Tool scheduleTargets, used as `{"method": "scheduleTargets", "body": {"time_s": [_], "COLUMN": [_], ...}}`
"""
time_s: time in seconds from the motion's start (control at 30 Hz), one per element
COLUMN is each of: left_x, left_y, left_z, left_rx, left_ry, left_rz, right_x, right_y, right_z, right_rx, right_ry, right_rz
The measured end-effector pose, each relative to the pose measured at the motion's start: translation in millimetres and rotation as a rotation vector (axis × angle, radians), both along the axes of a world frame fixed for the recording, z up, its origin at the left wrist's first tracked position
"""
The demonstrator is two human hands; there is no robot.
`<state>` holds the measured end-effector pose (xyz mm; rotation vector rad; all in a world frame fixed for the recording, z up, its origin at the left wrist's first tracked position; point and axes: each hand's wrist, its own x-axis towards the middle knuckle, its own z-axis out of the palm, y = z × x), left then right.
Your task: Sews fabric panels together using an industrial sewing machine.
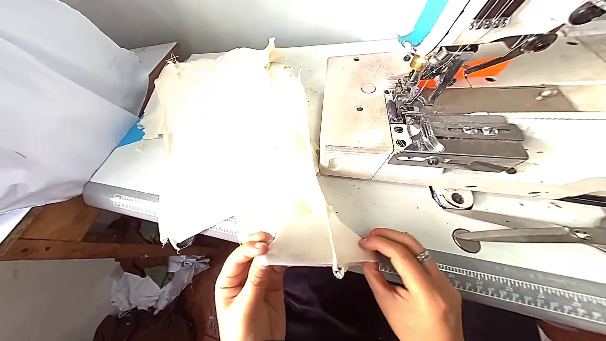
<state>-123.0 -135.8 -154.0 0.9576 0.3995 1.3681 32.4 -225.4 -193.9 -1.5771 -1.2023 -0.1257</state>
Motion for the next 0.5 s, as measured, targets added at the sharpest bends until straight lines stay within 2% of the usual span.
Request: {"method": "scheduleTargets", "body": {"time_s": [0.03, 0.07, 0.17, 0.2, 0.23, 0.27, 0.37, 0.43, 0.5], "left_x": [-3.6, -8.3, -23.7, -25.8, -26.8, -27.2, -27.0, -25.2, -25.1], "left_y": [1.0, 4.2, 17.7, 20.3, 22.5, 25.6, 42.3, 59.0, 71.3], "left_z": [1.3, 0.7, -2.3, -0.5, 2.8, 6.8, 15.4, 13.3, 12.2], "left_rx": [0.016, 0.117, 0.549, 0.59, 0.578, 0.533, 0.313, 0.241, 0.272], "left_ry": [0.016, 0.103, 0.526, 0.585, 0.603, 0.592, 0.388, 0.275, 0.267], "left_rz": [-0.028, -0.042, -0.063, -0.093, -0.135, -0.181, -0.356, -0.467, -0.509], "right_x": [4.8, 8.6, 8.0, 7.2, 7.7, 9.9, 22.4, 25.3, 25.1], "right_y": [1.4, 2.7, 6.6, 8.8, 10.6, 12.0, 13.3, 13.6, 13.5], "right_z": [0.5, 2.4, 22.0, 25.8, 26.1, 24.5, 18.5, 20.1, 20.7], "right_rx": [0.05, 0.111, 0.284, 0.313, 0.314, 0.29, 0.205, 0.178, 0.15], "right_ry": [0.092, 0.247, 1.057, 1.256, 1.308, 1.221, 0.744, 0.57, 0.441], "right_rz": [0.023, 0.08, 0.396, 0.477, 0.531, 0.547, 0.444, 0.401, 0.386]}}
